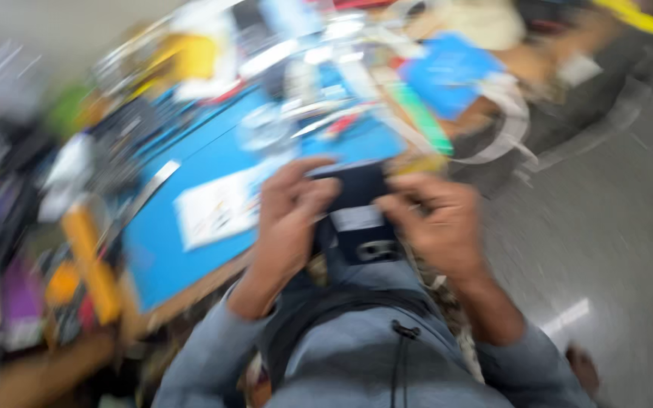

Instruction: The person applies adhesive to the internal frame of a disassembled smartphone, then attaches the back cover. They wipe the back cover with a cloth and use a rubber band to secure it while the adhesive sets.

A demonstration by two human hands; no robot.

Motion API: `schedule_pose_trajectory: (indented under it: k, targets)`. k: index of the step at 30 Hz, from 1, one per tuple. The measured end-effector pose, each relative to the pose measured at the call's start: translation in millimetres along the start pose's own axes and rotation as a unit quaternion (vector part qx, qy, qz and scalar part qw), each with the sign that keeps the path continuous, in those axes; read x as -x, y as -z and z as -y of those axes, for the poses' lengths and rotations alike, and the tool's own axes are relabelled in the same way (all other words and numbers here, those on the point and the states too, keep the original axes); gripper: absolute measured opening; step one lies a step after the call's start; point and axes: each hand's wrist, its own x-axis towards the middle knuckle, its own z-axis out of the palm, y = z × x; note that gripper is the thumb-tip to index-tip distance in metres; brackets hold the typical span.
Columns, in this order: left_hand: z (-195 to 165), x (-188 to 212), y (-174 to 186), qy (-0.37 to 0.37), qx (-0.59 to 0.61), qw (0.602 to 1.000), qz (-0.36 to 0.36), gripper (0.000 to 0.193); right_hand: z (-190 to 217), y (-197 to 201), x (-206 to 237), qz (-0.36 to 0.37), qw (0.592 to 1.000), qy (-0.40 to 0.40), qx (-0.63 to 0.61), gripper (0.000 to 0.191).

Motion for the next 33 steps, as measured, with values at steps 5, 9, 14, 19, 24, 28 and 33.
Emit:
schedule_pose_trajectory:
  k: [5,9,14,19,24,28,33]
  targets:
    - [-10,13,24,-0.052,0.203,0.976,0.052,0.029,14,-36,-7,0.041,0.988,-0.024,-0.15,0.015]
    - [-21,21,53,-0.082,0.213,0.974,-0.001,0.028,17,-70,-7,0.085,0.983,-0.057,-0.155,0.021]
    - [-1,22,79,-0.08,0.266,0.961,-0.013,0.031,6,-93,-4,0.107,0.981,-0.094,-0.13,0.018]
    - [13,39,95,-0.009,0.125,0.992,-0.001,0.033,3,-120,-19,0.111,0.977,-0.065,-0.168,0.017]
    - [19,48,125,-0.043,0.154,0.986,-0.05,0.031,38,-134,-13,0.164,0.974,0.004,-0.158,0.039]
    - [27,47,149,-0.007,0.225,0.971,-0.082,0.031,56,-142,-6,0.199,0.911,0.346,0.099,0.045]
    - [7,53,165,0.019,0.231,0.972,-0.04,0.034,54,-154,-17,0.145,0.886,0.427,0.111,0.035]
